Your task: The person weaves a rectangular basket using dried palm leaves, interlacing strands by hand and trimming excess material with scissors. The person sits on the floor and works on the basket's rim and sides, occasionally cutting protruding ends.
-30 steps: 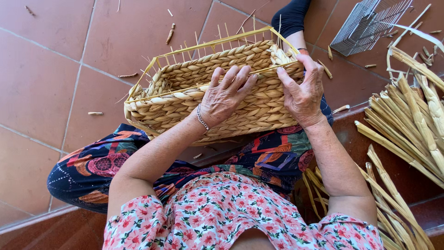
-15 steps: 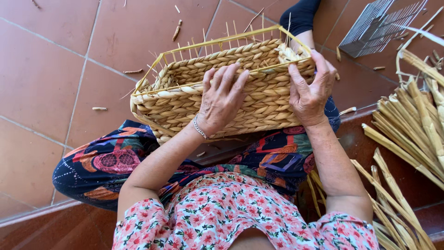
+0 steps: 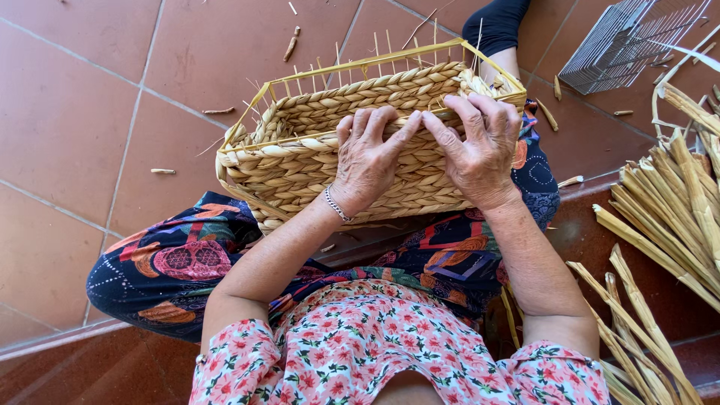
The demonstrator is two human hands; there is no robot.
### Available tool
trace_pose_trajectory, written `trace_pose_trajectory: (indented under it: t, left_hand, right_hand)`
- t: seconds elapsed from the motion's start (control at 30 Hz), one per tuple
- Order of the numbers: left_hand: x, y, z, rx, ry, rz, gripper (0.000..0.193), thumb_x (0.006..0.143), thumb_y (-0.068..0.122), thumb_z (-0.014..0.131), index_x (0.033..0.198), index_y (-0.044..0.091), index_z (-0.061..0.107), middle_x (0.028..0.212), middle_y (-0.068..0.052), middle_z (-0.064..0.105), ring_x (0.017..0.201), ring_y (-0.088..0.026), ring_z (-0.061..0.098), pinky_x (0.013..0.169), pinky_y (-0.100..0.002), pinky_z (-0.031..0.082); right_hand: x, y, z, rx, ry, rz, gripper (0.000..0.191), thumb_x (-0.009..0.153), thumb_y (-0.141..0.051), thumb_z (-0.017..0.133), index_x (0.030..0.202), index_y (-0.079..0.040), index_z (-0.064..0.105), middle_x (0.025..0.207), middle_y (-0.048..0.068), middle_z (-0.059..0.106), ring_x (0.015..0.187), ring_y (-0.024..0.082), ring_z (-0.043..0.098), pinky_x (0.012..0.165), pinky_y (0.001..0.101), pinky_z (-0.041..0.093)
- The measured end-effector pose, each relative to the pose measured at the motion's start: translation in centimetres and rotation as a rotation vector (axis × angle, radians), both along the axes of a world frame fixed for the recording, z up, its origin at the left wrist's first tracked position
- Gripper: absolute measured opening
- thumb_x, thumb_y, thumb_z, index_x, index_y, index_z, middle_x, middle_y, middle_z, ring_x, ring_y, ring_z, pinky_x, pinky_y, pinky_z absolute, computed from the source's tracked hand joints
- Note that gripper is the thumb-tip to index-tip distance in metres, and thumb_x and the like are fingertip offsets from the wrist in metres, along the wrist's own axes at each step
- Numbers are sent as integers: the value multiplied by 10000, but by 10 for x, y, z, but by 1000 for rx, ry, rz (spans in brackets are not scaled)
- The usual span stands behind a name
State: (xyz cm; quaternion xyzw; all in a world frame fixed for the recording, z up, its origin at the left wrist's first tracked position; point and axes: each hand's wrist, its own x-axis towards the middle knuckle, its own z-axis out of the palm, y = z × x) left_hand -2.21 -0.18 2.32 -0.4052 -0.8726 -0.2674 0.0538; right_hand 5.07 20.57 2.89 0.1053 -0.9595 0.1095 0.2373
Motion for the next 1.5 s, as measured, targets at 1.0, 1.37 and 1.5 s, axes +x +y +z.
trace_pose_trajectory:
  t: [1.0, 1.37, 1.5]
  left_hand:
    - [0, -23, 4, -45, 142, -75, 662, 810, 33, 672, 1452, 102, 527, 1492, -185, 458, 1383, -326, 451, 1157, -480, 329]
    - [-39, -88, 13, -17, -61, 2, 555, 979, 28, 690, 1508, 95, 536, 1411, -88, 538, 1273, -297, 541, 1087, -456, 436]
    - [-47, -90, 15, -69, 136, -20, 612, 925, 86, 698, 1510, 133, 523, 1461, -152, 481, 1292, -321, 495, 1095, -497, 397]
  right_hand:
    - [-7, 5, -11, 60, -26, -7, 360, 974, -68, 761, 1308, -200, 736, 1310, 84, 574, 1307, 287, 483, 1146, 515, 335]
    - [-24, -50, 4, -185, -27, 132, 349, 971, -41, 756, 1311, -107, 705, 1465, 153, 579, 1396, 362, 501, 1211, 539, 352]
    - [-37, -71, 13, -168, -61, 150, 385, 950, -21, 752, 1323, -102, 696, 1447, 131, 590, 1385, 348, 501, 1181, 550, 365]
